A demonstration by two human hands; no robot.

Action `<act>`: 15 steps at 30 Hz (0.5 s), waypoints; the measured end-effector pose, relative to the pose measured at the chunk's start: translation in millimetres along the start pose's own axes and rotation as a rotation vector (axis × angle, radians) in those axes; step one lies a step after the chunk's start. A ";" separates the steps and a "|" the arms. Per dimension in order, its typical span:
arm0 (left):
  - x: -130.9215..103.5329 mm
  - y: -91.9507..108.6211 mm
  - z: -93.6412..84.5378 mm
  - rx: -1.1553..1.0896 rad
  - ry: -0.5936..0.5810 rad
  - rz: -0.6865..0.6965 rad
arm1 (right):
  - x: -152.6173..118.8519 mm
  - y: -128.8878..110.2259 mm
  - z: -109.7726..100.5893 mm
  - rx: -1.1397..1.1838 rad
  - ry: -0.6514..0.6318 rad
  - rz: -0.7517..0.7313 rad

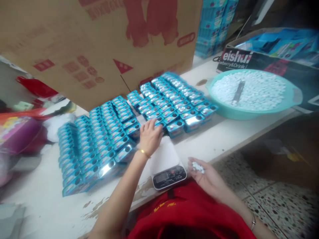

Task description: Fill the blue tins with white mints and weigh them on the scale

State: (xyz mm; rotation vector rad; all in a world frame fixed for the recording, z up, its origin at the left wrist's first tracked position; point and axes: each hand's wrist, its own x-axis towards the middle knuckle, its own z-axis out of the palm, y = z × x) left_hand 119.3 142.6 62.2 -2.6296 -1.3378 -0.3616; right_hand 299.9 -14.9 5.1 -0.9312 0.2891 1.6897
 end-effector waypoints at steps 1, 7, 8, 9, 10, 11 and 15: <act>7.9 1.9 7.3 0.011 -0.027 0.001 | -0.6 0.0 -0.8 0.003 0.006 -0.006; 12.4 -5.8 -4.9 0.022 -0.073 0.042 | -4.6 -2.6 -6.3 0.032 0.037 -0.019; 8.8 -6.4 -18.0 0.019 -0.077 0.052 | -5.4 -3.6 -6.2 0.035 0.038 -0.018; 4.9 -6.0 -32.6 0.016 -0.090 0.063 | -6.2 -4.6 -5.7 0.037 0.037 -0.017; 0.6 -4.5 -47.3 0.015 -0.103 0.076 | -6.9 -5.6 -4.7 0.038 0.034 -0.013; -3.9 -1.8 -60.8 0.017 -0.122 0.097 | -7.6 -6.5 -3.4 0.040 0.028 -0.004; -23.6 18.4 -85.4 0.027 -0.260 0.181 | -9.8 -6.6 1.3 0.041 0.009 0.065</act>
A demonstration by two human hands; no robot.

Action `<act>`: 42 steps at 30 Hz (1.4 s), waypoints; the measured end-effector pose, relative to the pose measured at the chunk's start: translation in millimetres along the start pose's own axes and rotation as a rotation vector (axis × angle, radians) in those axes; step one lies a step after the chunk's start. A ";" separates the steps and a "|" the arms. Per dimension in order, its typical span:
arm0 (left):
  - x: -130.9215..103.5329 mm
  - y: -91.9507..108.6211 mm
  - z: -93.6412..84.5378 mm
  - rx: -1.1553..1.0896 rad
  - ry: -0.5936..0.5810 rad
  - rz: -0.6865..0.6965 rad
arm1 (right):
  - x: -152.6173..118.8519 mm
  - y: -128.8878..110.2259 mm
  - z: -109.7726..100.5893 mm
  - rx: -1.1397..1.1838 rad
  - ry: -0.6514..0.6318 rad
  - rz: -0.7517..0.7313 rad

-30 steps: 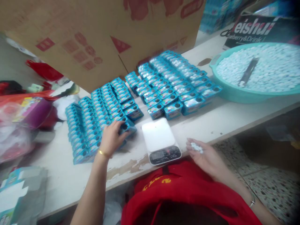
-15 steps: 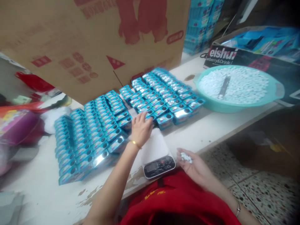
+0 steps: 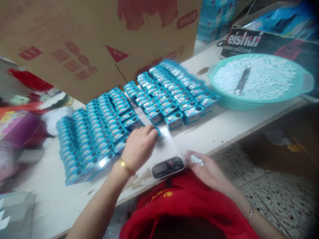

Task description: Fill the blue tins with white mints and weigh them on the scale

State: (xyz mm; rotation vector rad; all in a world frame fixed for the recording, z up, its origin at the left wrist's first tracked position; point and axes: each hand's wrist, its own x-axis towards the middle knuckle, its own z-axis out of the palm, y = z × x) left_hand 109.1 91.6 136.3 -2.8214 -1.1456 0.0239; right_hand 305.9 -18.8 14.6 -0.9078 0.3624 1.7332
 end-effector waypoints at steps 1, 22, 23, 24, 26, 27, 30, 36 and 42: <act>-2.5 6.0 2.9 -0.006 -0.037 0.012 | -0.4 0.9 0.5 -0.003 0.004 0.015; -79.5 -50.5 43.9 0.076 0.059 -0.607 | -8.3 9.9 -10.6 -0.081 0.005 0.024; -82.6 -57.4 51.0 0.102 0.005 -0.627 | -8.2 10.8 -10.3 -0.087 0.004 0.026; -85.2 -61.8 57.4 0.115 -0.032 -0.627 | -8.1 11.6 -9.8 -0.091 0.002 0.029; -89.2 -64.9 64.9 0.112 -0.045 -0.600 | -8.3 12.8 -8.7 -0.094 -0.004 0.034; -91.0 -65.0 64.6 0.101 -0.028 -0.583 | -8.5 13.0 -8.2 -0.093 -0.003 0.034; -95.5 -66.3 44.8 0.071 0.086 -0.570 | -9.1 12.0 -7.3 -0.098 0.019 0.036; -98.9 -76.8 -18.9 0.043 0.195 -0.533 | -9.5 12.3 -9.7 -0.109 0.036 0.055; -94.1 -74.5 7.6 -0.064 0.034 -0.456 | -7.1 14.8 -8.5 -0.089 0.030 0.096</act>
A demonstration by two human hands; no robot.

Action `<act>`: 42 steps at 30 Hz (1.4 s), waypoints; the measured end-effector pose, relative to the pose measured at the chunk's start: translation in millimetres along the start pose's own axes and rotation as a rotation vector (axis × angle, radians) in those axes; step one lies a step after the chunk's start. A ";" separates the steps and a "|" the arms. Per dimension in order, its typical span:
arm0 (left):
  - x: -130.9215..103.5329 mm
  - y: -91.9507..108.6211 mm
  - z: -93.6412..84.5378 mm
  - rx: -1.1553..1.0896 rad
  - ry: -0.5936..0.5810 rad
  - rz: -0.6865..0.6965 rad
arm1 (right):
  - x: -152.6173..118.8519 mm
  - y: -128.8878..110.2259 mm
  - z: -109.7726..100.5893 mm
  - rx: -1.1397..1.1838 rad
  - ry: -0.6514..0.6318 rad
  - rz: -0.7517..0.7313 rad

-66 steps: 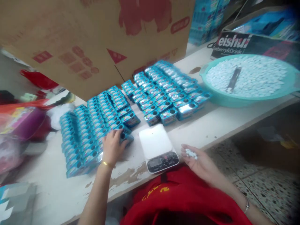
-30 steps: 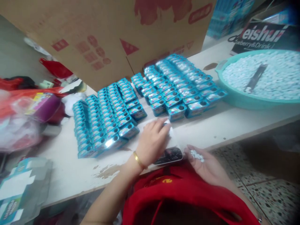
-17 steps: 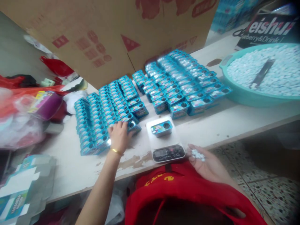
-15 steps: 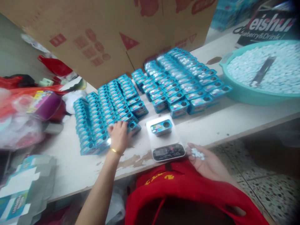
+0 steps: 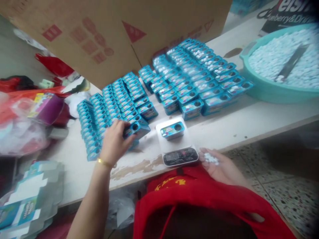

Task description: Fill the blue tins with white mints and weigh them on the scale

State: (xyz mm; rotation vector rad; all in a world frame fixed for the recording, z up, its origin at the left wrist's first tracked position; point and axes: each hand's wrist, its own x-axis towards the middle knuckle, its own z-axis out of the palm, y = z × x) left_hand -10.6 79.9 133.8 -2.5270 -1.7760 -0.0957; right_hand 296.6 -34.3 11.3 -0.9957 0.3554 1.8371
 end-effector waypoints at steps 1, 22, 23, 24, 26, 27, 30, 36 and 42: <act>1.1 -0.1 10.5 0.010 -0.041 -0.004 | 0.0 -0.4 0.7 0.001 0.001 -0.003; -7.4 13.6 25.4 -0.213 0.258 -0.020 | -3.2 -5.1 4.3 0.013 0.015 -0.084; -7.1 15.8 27.2 -0.237 0.273 0.005 | -3.9 -5.2 4.9 0.020 0.020 -0.083; -7.1 18.9 29.3 -0.266 0.290 0.032 | -4.5 -5.4 5.8 0.028 0.021 -0.079; -8.0 27.9 33.8 -0.337 0.315 0.093 | -5.6 -5.6 9.3 0.043 0.006 -0.069; -9.0 33.6 36.4 -0.371 0.315 0.125 | -6.1 -5.7 12.2 0.050 -0.012 -0.064; -11.8 51.9 45.2 -0.433 0.300 0.215 | -7.4 -5.9 24.4 0.064 -0.084 -0.044; -4.6 70.3 45.6 -0.287 0.260 0.268 | -7.7 -3.9 43.6 0.048 -0.216 -0.051; 16.6 81.1 30.9 -0.206 0.163 0.339 | -1.2 3.3 40.9 0.057 -0.218 -0.034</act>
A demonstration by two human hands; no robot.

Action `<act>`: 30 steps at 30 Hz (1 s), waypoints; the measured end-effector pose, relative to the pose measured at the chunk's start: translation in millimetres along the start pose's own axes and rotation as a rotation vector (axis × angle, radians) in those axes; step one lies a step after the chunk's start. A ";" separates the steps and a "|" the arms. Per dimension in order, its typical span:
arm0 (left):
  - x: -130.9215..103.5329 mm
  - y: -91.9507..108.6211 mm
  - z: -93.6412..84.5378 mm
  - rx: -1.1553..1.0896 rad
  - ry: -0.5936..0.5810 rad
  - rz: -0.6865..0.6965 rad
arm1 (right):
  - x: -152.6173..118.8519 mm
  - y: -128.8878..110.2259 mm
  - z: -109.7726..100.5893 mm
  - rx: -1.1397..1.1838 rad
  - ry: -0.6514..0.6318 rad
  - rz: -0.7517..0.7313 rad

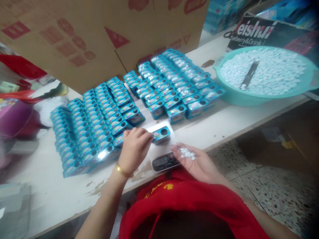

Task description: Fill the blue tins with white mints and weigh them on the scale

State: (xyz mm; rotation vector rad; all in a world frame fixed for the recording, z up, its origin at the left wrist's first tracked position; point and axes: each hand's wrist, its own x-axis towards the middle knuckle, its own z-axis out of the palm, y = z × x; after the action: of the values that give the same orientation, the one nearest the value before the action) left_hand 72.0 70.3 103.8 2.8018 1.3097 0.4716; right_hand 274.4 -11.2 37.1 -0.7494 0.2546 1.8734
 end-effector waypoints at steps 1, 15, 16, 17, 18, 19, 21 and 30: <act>5.0 0.9 1.6 -0.004 -0.017 0.027 | 0.9 1.0 -0.5 0.003 -0.005 0.002; 13.5 60.7 19.8 -0.382 -0.282 0.255 | 1.1 -1.4 9.9 0.116 -0.152 0.002; 9.1 65.5 25.5 -0.370 -0.280 0.232 | 0.3 -1.6 10.3 0.107 -0.146 0.004; 5.2 69.1 31.2 -0.354 -0.270 0.213 | -0.6 -1.6 10.6 0.098 -0.141 0.002; 2.0 71.8 36.6 -0.340 -0.260 0.203 | -1.5 -1.4 10.8 0.089 -0.135 0.000; -0.6 73.6 41.2 -0.330 -0.253 0.205 | -2.3 -1.0 10.9 0.078 -0.130 0.000; -4.0 75.5 47.2 -0.316 -0.240 0.229 | -3.5 0.2 10.7 0.067 -0.112 0.005; 5.5 60.2 26.6 -0.503 -0.087 0.164 | -0.8 3.7 13.2 0.130 -0.109 -0.025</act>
State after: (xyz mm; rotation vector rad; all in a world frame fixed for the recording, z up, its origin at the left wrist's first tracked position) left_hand 127.7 38.4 88.1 2.4766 0.8055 0.5798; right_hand 266.3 -6.8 47.3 -0.5578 0.2926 1.8484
